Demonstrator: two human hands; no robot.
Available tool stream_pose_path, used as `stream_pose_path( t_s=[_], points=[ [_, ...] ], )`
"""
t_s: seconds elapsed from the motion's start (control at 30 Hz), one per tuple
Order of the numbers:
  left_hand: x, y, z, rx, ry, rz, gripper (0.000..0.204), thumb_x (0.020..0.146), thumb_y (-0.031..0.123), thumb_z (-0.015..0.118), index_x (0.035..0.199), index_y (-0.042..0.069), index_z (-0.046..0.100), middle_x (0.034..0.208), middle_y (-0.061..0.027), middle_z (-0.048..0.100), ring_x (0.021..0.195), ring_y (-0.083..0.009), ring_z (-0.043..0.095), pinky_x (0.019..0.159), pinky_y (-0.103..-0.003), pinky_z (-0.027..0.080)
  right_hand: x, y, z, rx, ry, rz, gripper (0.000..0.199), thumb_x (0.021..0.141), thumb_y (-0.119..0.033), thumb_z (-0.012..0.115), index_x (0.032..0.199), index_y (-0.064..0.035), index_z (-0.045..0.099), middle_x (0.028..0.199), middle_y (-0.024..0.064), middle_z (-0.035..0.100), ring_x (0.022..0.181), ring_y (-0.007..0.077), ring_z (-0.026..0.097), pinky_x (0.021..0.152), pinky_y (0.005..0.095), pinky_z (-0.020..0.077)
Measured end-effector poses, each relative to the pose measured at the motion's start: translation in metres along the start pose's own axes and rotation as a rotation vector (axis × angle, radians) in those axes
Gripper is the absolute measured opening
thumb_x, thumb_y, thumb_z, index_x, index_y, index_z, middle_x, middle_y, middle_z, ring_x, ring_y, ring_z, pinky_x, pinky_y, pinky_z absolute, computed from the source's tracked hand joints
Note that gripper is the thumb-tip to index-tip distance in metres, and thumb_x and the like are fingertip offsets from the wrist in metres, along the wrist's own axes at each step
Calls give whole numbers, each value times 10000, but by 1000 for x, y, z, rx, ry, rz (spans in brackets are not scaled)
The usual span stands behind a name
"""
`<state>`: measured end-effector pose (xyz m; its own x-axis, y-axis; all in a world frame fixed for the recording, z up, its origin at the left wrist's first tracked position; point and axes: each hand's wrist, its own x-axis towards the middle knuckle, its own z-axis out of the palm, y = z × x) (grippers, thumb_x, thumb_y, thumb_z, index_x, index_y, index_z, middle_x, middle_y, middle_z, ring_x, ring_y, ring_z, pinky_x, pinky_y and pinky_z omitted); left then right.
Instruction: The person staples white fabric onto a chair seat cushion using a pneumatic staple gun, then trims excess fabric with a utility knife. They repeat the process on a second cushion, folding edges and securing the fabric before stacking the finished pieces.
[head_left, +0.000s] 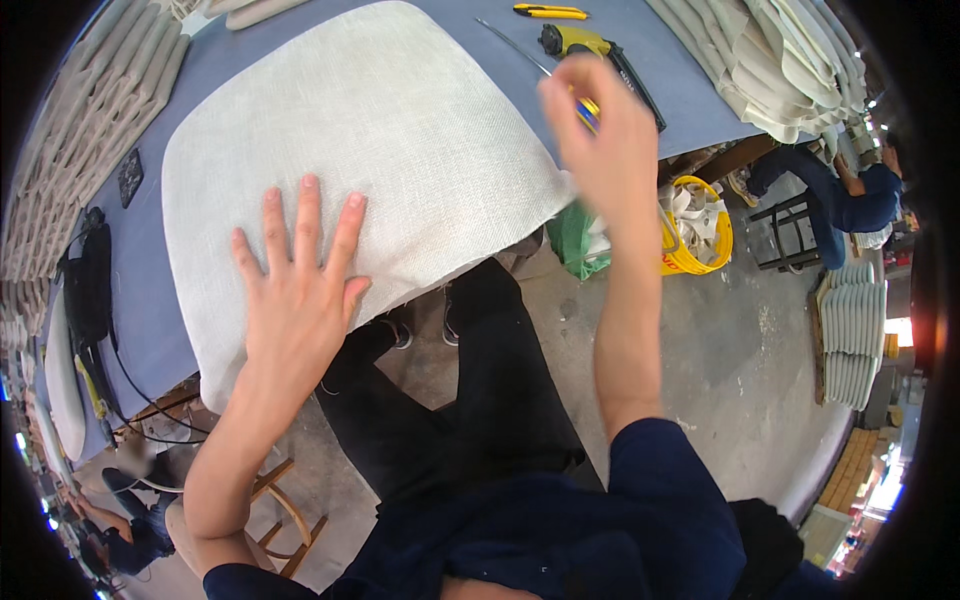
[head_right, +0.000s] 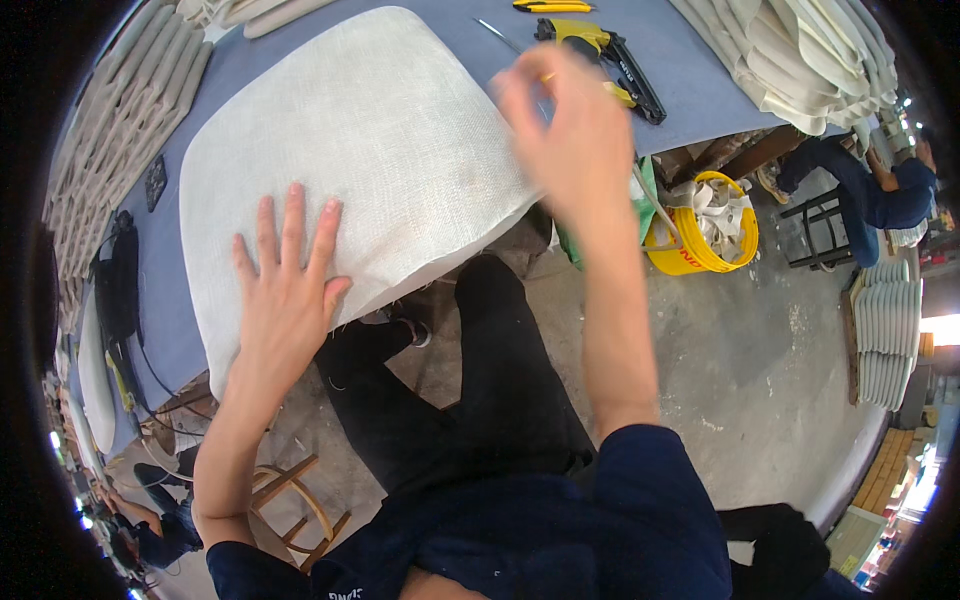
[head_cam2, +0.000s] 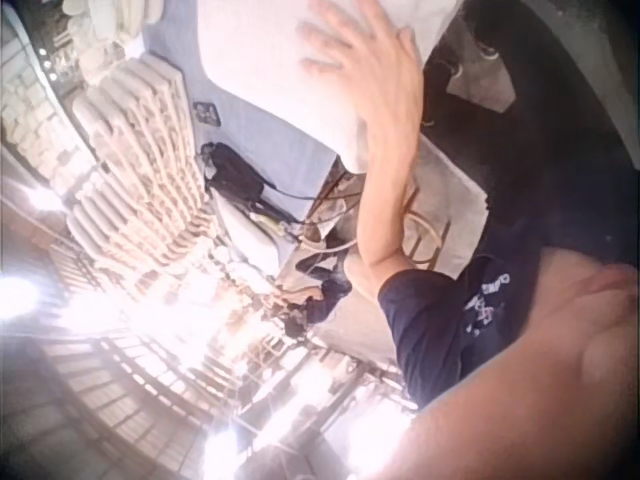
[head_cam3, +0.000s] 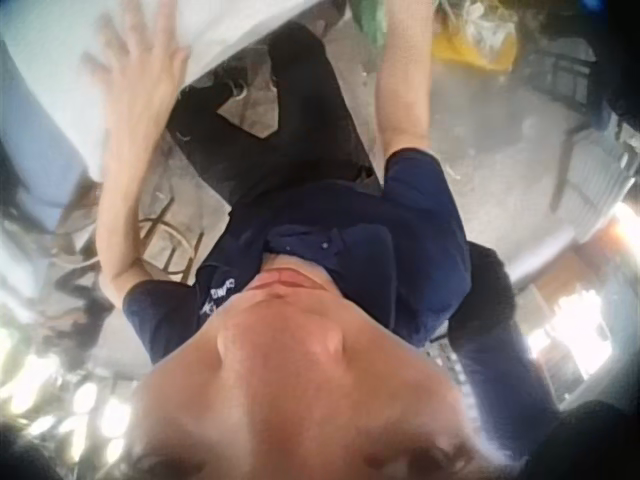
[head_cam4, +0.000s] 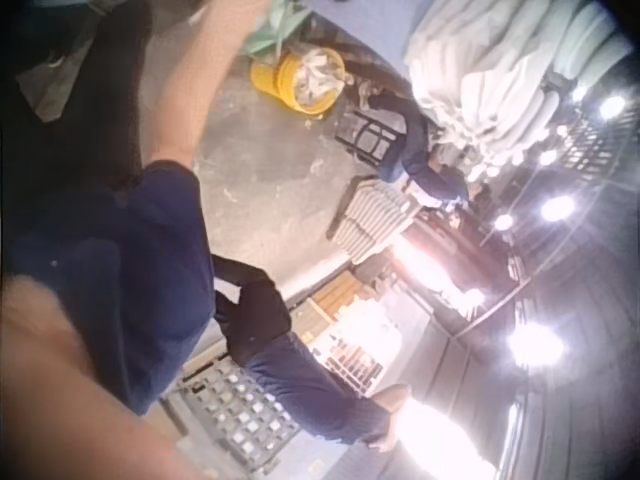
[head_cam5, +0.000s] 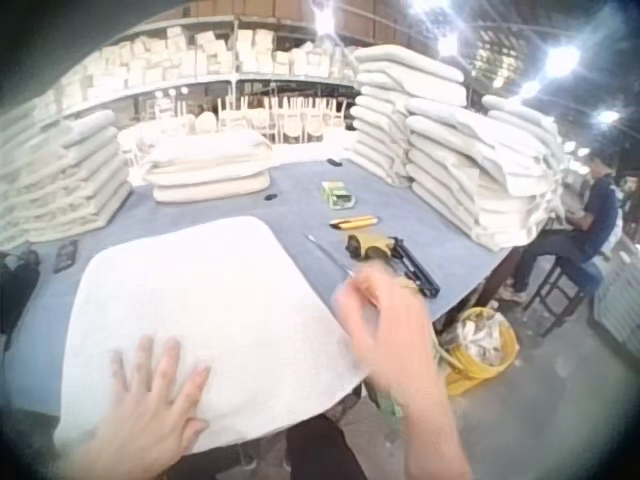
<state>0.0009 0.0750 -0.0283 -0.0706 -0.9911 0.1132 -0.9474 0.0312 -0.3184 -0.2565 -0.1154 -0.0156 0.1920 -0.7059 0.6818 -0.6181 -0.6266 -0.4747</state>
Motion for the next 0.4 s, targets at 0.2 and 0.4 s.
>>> stream_pose_path(
  t_s=[0.2, 0.4],
  points=[
    [-2, -6, 9, 4, 52, 1, 842, 1007, 448, 676, 1716, 234, 277, 1755, -213, 232, 1578, -510, 270, 1150, -787, 325, 88, 131, 50, -718, -420, 310, 806, 877, -496, 761, 1524, -86, 506, 1290, 264, 723, 1258, 375, 686, 1040, 478, 540],
    [-7, -8, 12, -5, 97, 30, 831, 1031, 496, 637, 1724, 251, 250, 1751, -200, 257, 1570, -502, 293, 1129, -806, 334, 122, 172, 30, -338, -411, 259, 872, 884, -413, 717, 1588, -10, 396, 1310, 265, 729, 1210, 381, 725, 1016, 500, 562]
  ],
)
